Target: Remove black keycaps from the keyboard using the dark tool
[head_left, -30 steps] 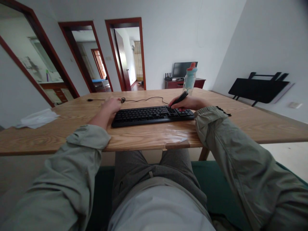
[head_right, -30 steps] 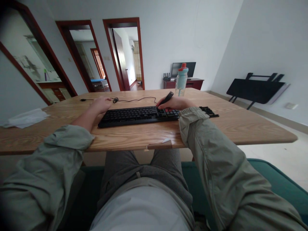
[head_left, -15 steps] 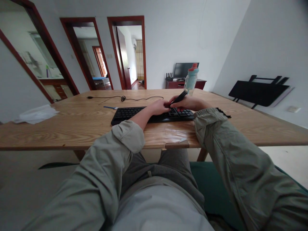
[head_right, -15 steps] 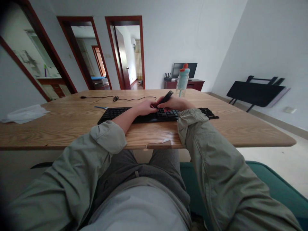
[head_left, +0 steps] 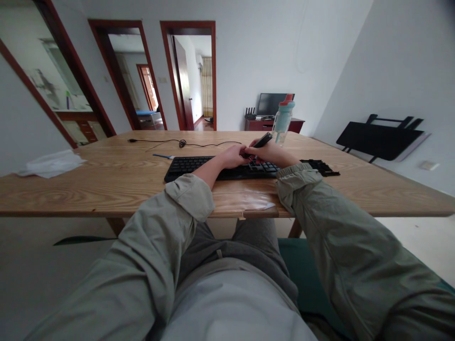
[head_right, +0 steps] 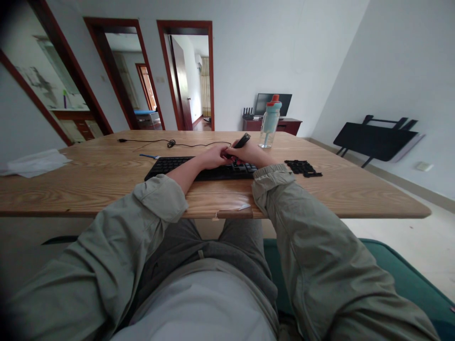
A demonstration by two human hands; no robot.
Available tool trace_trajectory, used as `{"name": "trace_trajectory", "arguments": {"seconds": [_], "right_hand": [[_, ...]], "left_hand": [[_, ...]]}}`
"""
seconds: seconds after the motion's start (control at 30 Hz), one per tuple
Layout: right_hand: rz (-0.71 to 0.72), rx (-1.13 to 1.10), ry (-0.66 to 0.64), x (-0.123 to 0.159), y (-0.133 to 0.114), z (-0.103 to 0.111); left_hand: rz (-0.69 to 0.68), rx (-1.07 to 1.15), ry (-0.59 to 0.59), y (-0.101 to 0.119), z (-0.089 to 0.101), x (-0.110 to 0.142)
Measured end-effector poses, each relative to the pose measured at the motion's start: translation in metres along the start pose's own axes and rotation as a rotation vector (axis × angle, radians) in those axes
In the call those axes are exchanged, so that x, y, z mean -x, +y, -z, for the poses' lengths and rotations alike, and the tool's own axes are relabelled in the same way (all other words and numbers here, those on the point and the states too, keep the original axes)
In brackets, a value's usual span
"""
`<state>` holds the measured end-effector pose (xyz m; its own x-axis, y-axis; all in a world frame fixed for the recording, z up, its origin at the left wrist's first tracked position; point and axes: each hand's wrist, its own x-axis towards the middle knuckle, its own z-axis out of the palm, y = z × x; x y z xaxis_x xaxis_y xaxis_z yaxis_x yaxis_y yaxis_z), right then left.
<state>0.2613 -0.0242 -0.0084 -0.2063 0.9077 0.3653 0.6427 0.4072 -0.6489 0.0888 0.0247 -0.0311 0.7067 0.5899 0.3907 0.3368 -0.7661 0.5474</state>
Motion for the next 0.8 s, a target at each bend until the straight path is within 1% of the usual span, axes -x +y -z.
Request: {"name": "trace_trajectory", "arguments": {"seconds": [0.13, 0.27, 0.43, 0.53, 0.63, 0.7, 0.8], "right_hand": [[0.008, -0.027, -0.004, -0.0010, 0.0045, 0.0002], [0.014, -0.019, 0.004, -0.0014, 0.0051, -0.0003], [0.051, -0.013, -0.009, -0.0007, 0.0055, 0.0002], [0.083, -0.018, -0.010, 0.0008, 0.0053, 0.0004], [0.073, -0.037, -0.025, 0.0020, 0.0036, 0.0000], [0.056, -0.055, -0.029, 0.0027, 0.0017, -0.0002], [0.047, -0.075, -0.013, 0.0034, -0.0007, -0.0002]], "left_hand": [[-0.006, -0.062, 0.020, -0.0026, -0.0016, 0.0003], [-0.001, -0.017, 0.050, -0.0065, -0.0063, -0.0018], [-0.011, 0.060, -0.011, -0.0066, -0.0059, -0.0021], [-0.052, 0.068, -0.032, -0.0060, -0.0032, -0.0007], [-0.070, 0.095, -0.046, -0.0066, -0.0020, 0.0004], [-0.055, 0.091, -0.029, -0.0072, -0.0022, 0.0006], [-0.030, 0.020, 0.016, -0.0067, -0.0034, 0.0006]]}}
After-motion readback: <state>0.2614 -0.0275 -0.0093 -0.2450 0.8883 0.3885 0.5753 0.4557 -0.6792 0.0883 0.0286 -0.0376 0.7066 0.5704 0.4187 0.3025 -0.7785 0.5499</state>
